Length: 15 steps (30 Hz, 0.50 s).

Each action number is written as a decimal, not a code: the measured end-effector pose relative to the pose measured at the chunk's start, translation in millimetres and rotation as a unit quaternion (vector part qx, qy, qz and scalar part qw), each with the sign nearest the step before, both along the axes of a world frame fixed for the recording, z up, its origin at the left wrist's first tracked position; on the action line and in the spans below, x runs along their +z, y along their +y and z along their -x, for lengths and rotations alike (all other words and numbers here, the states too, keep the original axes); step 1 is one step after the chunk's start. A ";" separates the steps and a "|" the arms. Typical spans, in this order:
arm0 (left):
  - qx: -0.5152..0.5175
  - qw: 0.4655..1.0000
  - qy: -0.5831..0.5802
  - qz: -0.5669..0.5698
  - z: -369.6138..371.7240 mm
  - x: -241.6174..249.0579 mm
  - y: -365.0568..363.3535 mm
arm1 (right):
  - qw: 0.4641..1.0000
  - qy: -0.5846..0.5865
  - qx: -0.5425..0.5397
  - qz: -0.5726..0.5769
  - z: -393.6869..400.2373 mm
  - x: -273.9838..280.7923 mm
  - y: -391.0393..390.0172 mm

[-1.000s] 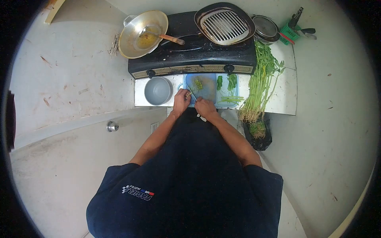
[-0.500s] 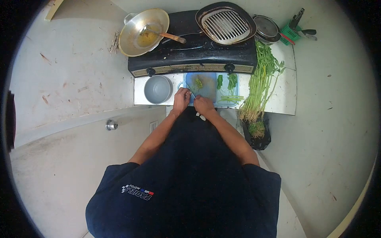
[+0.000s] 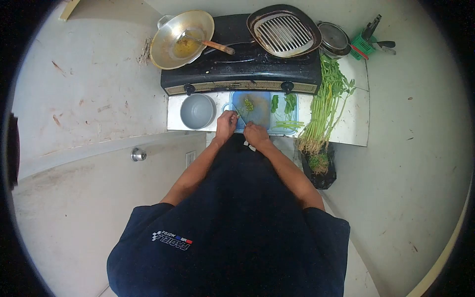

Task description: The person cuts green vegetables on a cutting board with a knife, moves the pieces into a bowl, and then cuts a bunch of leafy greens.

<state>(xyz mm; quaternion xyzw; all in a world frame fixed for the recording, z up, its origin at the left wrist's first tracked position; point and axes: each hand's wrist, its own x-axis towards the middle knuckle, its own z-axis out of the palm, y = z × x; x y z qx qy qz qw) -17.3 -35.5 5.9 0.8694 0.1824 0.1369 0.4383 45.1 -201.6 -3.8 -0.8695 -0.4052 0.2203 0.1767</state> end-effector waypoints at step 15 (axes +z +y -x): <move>0.014 1.000 -0.011 -0.009 1.8 -7.0 -3.1 | 1.000 0.002 0.013 0.027 1.6 16.0 -10.3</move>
